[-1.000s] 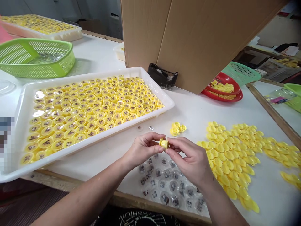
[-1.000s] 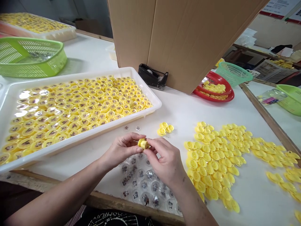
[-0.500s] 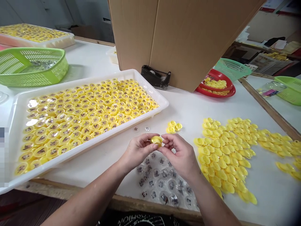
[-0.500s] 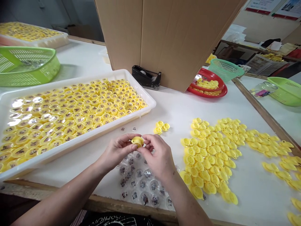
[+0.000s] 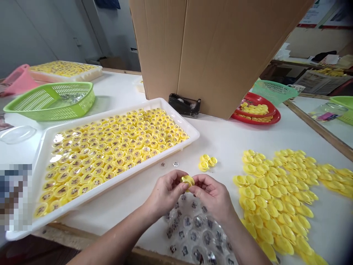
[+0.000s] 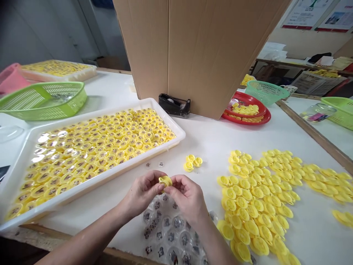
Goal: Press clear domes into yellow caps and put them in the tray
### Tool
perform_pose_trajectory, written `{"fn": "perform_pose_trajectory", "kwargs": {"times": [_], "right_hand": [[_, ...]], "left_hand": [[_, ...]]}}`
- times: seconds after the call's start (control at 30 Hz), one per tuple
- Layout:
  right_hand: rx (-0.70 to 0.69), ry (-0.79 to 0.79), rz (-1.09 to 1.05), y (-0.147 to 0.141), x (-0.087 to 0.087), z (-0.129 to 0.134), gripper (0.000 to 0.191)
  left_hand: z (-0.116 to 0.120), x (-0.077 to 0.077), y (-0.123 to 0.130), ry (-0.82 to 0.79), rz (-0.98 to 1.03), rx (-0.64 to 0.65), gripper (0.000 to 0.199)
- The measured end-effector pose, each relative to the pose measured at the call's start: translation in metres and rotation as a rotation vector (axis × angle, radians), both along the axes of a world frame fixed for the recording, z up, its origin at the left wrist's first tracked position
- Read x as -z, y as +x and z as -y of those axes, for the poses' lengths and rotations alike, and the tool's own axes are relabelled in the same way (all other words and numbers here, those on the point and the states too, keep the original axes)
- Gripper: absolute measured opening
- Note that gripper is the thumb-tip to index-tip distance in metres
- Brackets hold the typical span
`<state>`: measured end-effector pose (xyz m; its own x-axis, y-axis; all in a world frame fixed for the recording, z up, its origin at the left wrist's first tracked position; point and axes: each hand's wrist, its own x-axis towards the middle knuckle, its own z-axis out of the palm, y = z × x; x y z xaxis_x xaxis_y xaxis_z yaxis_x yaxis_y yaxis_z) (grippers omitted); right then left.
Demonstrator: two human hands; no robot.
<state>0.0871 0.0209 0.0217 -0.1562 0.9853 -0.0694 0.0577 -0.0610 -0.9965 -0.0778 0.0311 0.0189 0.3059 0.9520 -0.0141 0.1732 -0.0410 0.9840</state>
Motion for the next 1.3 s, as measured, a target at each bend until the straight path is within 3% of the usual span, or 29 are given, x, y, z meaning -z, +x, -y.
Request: {"fn": "perform_pose_trajectory", "kwargs": {"times": [0.1,0.2,0.27,0.4,0.53,0.73,0.9,0.97,1.07,1.17,1.23,1.3], "right_hand": [[0.057,0.016,-0.066,0.012,-0.002,-0.006,0.028],[0.201,0.065,-0.075,0.022,0.002,-0.013,0.031],[0.270,0.073,-0.064,0.027,0.007,-0.016,0.031],[0.301,0.059,-0.037,0.034,0.015,-0.018,0.032],[0.337,0.068,-0.001,0.045,0.011,-0.018,0.033],[0.365,0.050,0.219,0.072,-0.002,-0.024,0.031],[0.179,0.210,0.928,0.076,0.003,-0.035,0.015],[0.116,0.243,1.089,0.069,0.008,-0.042,0.017],[0.127,0.237,1.163,0.056,0.016,-0.051,0.012],[0.137,0.231,1.216,0.051,0.022,-0.056,0.008],[0.121,0.235,1.220,0.051,0.024,-0.056,0.010],[0.099,0.247,1.202,0.051,0.023,-0.053,0.011]], "left_hand": [[-0.034,-0.026,-0.012,0.138,-0.141,-0.029,0.035],[-0.093,-0.057,-0.029,0.288,-0.458,-0.145,0.033],[-0.135,-0.070,-0.038,0.295,-0.681,-0.071,0.033],[-0.189,-0.064,-0.041,0.259,-0.831,0.103,0.029],[-0.207,-0.048,-0.040,0.164,-0.934,0.314,0.024],[-0.206,-0.046,-0.046,0.186,-1.025,0.472,0.035],[-0.197,-0.042,-0.045,0.273,-1.086,0.429,0.036],[-0.185,-0.047,-0.043,0.337,-1.092,0.373,0.040],[-0.150,-0.061,-0.038,0.506,-1.007,0.167,0.039],[-0.101,-0.070,-0.029,0.597,-0.790,-0.019,0.031],[-0.070,-0.065,-0.021,0.525,-0.672,-0.051,0.027],[-0.046,-0.051,-0.011,0.353,-0.558,-0.094,0.023]]}}
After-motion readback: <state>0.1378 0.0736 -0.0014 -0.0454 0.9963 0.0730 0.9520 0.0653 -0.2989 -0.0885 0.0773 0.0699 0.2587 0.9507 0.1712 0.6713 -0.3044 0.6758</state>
